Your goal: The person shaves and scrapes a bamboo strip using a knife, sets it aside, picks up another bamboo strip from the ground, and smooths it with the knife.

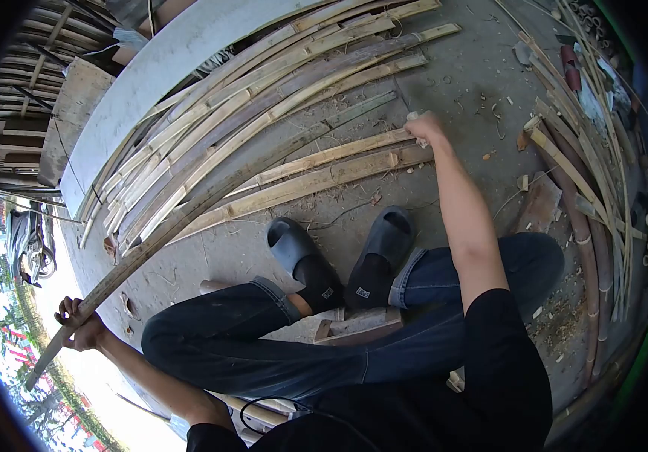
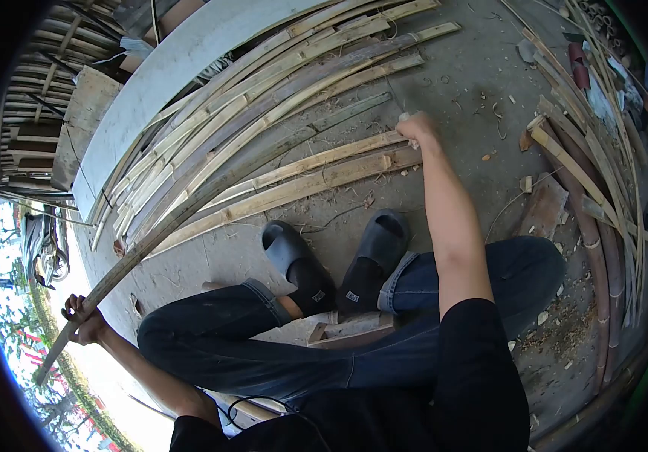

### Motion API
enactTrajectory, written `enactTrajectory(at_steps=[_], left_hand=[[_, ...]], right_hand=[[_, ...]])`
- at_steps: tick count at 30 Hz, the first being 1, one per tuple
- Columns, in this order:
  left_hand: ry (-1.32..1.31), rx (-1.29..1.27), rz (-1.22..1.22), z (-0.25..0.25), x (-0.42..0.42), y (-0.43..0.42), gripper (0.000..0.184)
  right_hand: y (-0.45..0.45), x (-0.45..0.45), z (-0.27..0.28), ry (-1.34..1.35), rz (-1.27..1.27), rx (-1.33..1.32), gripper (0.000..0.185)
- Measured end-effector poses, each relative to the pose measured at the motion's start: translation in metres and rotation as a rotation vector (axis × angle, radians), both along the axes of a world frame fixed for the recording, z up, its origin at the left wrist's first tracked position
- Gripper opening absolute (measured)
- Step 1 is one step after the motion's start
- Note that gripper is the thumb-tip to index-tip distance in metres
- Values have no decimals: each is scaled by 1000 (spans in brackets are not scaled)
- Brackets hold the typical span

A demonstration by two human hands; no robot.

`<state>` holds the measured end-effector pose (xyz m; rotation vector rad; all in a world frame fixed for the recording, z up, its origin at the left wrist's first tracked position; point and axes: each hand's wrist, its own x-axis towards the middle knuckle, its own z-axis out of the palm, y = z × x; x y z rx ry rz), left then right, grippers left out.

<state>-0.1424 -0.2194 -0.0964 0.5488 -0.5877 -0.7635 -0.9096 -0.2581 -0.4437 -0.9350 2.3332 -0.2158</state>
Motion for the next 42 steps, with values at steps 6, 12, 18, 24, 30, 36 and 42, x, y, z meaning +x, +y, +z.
enactTrajectory(at_steps=[6,12,18,24,30,36,42], left_hand=[[-97,-82,48,-14,46,-3,75],[-271,145,515,17,-22,-6,85],[-186,40,590,37,-67,-3,60],[-164,128,772,51,-94,6,54],[-161,223,817,49,-97,11,55],[-119,267,796,28,-82,11,58],[-86,172,643,33,-139,-1,58]], right_hand=[[42,32,15,-367,-188,-314,40],[50,103,87,-413,-58,-363,50],[46,191,144,-110,411,-475,50],[105,334,286,-266,756,-503,55],[120,354,269,-222,812,-625,49],[100,238,185,33,444,-400,54],[108,354,302,-259,758,-621,58]])
